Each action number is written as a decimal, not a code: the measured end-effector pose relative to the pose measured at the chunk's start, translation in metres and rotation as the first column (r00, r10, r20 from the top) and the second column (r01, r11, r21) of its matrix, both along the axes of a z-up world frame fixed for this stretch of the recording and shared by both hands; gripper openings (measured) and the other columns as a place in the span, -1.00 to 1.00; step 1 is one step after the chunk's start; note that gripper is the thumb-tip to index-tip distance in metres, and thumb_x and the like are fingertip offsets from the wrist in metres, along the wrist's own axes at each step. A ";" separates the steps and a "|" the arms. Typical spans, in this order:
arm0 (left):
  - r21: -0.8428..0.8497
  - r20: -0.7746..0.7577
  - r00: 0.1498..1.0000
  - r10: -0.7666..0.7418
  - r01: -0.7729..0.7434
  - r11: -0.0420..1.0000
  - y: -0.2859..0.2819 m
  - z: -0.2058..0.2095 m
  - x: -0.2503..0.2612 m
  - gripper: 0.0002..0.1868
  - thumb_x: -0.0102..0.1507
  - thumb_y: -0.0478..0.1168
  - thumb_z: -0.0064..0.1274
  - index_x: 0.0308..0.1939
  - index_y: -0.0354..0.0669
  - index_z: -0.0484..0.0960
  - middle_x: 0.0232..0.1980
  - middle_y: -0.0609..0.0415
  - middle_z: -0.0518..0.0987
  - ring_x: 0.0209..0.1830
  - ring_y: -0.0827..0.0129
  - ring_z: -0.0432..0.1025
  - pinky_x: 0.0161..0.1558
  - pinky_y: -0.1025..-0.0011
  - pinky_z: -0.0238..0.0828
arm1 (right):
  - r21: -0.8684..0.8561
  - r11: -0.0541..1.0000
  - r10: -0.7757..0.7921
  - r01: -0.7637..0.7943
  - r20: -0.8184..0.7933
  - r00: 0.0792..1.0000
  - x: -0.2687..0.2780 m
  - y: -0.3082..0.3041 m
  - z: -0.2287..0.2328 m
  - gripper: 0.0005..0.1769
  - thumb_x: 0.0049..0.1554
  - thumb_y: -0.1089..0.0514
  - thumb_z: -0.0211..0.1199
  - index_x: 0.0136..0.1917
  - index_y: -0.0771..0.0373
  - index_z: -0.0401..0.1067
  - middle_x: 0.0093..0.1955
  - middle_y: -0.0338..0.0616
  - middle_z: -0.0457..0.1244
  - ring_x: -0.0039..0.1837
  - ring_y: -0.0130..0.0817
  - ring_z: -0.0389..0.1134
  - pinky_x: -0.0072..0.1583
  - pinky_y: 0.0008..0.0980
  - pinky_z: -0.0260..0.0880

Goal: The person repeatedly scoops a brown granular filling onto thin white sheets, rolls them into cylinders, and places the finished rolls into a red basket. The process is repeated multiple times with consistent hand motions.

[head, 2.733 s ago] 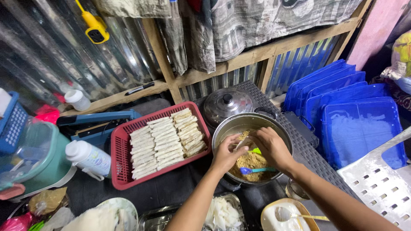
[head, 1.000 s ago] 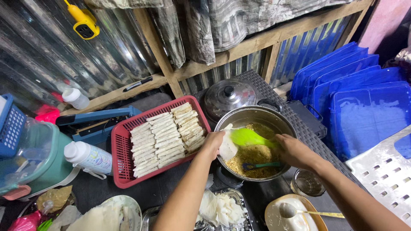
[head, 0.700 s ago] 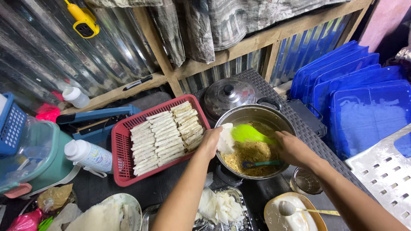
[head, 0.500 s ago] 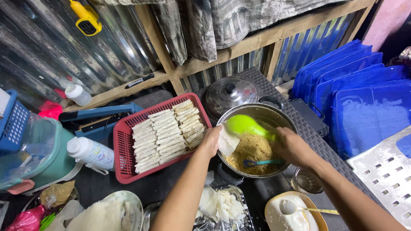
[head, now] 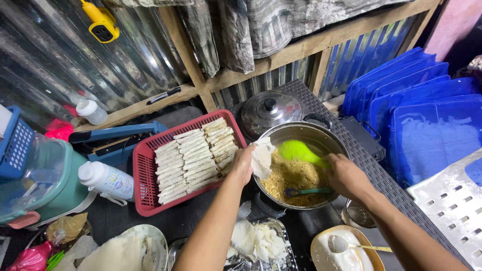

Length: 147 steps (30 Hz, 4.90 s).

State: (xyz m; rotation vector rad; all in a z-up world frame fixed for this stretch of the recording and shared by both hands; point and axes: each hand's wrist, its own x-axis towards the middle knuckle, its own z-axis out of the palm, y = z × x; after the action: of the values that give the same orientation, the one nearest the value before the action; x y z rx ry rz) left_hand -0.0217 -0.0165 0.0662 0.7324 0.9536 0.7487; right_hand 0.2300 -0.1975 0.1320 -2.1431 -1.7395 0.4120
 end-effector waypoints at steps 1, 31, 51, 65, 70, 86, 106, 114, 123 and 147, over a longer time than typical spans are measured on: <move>-0.002 0.018 1.000 0.001 -0.001 1.000 0.001 0.000 -0.001 -0.53 0.38 -0.10 -0.16 0.15 -0.47 0.55 0.10 -0.22 0.66 0.07 0.10 0.59 0.11 0.18 0.52 | 0.062 0.998 0.001 0.000 -0.019 1.000 -0.001 0.001 0.002 -0.58 0.17 0.03 0.17 0.26 0.21 0.38 0.15 0.13 0.30 0.17 0.12 0.38 0.19 -0.05 0.40; 0.006 0.169 0.985 0.021 -0.023 1.000 0.008 -0.012 -0.009 -0.58 0.41 -0.13 -0.23 0.12 -0.42 0.52 0.07 -0.11 0.65 0.06 0.25 0.56 0.16 0.32 0.50 | 0.180 0.983 -0.020 0.045 -0.138 0.990 -0.018 -0.014 0.001 -0.60 0.15 0.09 0.21 0.23 0.24 0.41 0.08 0.14 0.31 0.08 0.13 0.40 0.12 -0.04 0.42; 0.204 -0.136 0.988 0.068 -0.039 0.978 0.002 -0.005 -0.003 -0.57 0.45 -0.08 -0.23 0.14 -0.37 0.57 0.02 -0.08 0.64 0.00 0.24 0.53 0.05 0.29 0.49 | 0.320 0.947 0.037 0.017 -0.162 0.986 -0.029 -0.020 0.017 -0.60 0.12 0.11 0.23 0.21 0.29 0.40 0.14 0.12 0.30 0.12 0.10 0.38 0.12 -0.04 0.42; 0.129 0.174 0.984 0.030 -0.053 0.990 0.000 -0.003 0.001 -0.55 0.47 -0.10 -0.24 0.26 -0.37 0.48 0.19 -0.12 0.61 0.12 0.24 0.55 0.15 0.31 0.49 | 0.174 0.982 0.098 -0.069 -0.168 0.981 -0.029 -0.020 0.004 -0.65 0.13 0.11 0.24 0.17 0.25 0.41 0.05 0.10 0.29 0.09 0.12 0.38 0.13 -0.03 0.41; 0.111 0.078 0.995 0.056 -0.064 0.992 -0.002 0.002 -0.008 -0.55 0.46 -0.08 -0.26 0.26 -0.33 0.48 0.17 -0.11 0.62 0.09 0.22 0.56 0.10 0.28 0.53 | 0.143 0.990 -0.001 0.018 -0.120 0.993 -0.027 -0.021 0.009 -0.63 0.15 0.10 0.22 0.21 0.22 0.41 0.08 0.08 0.30 0.07 0.07 0.40 0.12 -0.05 0.43; 0.221 -0.161 0.987 -0.026 0.062 0.973 -0.025 0.019 -0.029 -0.54 0.43 -0.03 -0.16 0.29 -0.24 0.52 0.17 0.00 0.61 0.13 0.34 0.48 0.14 0.33 0.40 | 0.112 0.994 0.022 -0.019 -0.020 1.000 -0.020 -0.001 -0.041 -0.59 0.15 0.03 0.22 0.20 0.27 0.42 0.07 0.13 0.30 0.11 0.12 0.39 0.17 -0.04 0.42; 0.261 -0.375 0.883 -0.281 0.391 0.882 -0.150 0.034 -0.135 -0.57 0.31 -0.35 -0.11 0.23 -0.24 0.65 0.03 0.11 0.69 -0.08 0.50 0.54 -0.03 0.52 0.49 | 0.031 0.909 0.346 -0.416 -0.615 0.709 -0.172 -0.017 0.010 -0.53 0.26 -0.06 0.10 0.32 0.23 0.46 0.16 -0.08 0.45 0.21 -0.31 0.45 0.26 -0.36 0.40; -0.060 0.306 0.949 -0.080 0.103 0.993 -0.172 -0.050 -0.125 -0.30 0.41 0.13 -0.08 0.45 -0.30 0.23 0.28 -0.16 0.42 0.24 0.15 0.35 0.33 0.18 0.30 | 0.108 0.944 0.323 -0.311 -0.484 0.814 -0.211 -0.053 -0.027 -0.45 0.12 -0.01 0.33 0.32 0.22 0.39 0.18 0.03 0.38 0.18 -0.17 0.46 0.20 -0.28 0.43; 0.056 -0.018 0.984 0.175 -0.173 0.983 -0.209 -0.074 -0.150 -0.31 0.32 0.29 -0.07 0.33 -0.10 0.44 0.24 0.07 0.53 0.19 0.38 0.41 0.34 0.22 0.27 | 0.372 0.833 0.420 -0.409 0.056 0.906 -0.213 -0.073 -0.081 -0.63 0.07 0.20 0.22 0.17 0.18 0.52 0.19 -0.05 0.37 0.23 -0.02 0.38 0.23 -0.12 0.39; 0.427 -0.902 -0.133 0.411 -0.116 0.897 -0.373 -0.094 -0.522 -0.69 0.07 -0.15 0.39 -0.10 0.05 0.74 0.11 0.10 0.60 0.05 0.14 0.51 0.05 0.25 0.44 | 0.334 0.799 0.462 -0.500 0.193 0.866 -0.320 -0.102 -0.054 -0.46 0.15 -0.09 0.22 0.34 0.16 0.35 0.42 0.21 0.10 0.40 0.17 0.14 0.40 0.03 0.16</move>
State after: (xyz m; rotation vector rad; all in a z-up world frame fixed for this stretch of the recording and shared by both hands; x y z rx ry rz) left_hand -0.5438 -0.3896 -0.0278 1.3713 2.6099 0.5360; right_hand -0.0898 -0.2992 0.0784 -1.4623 -2.2152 0.0739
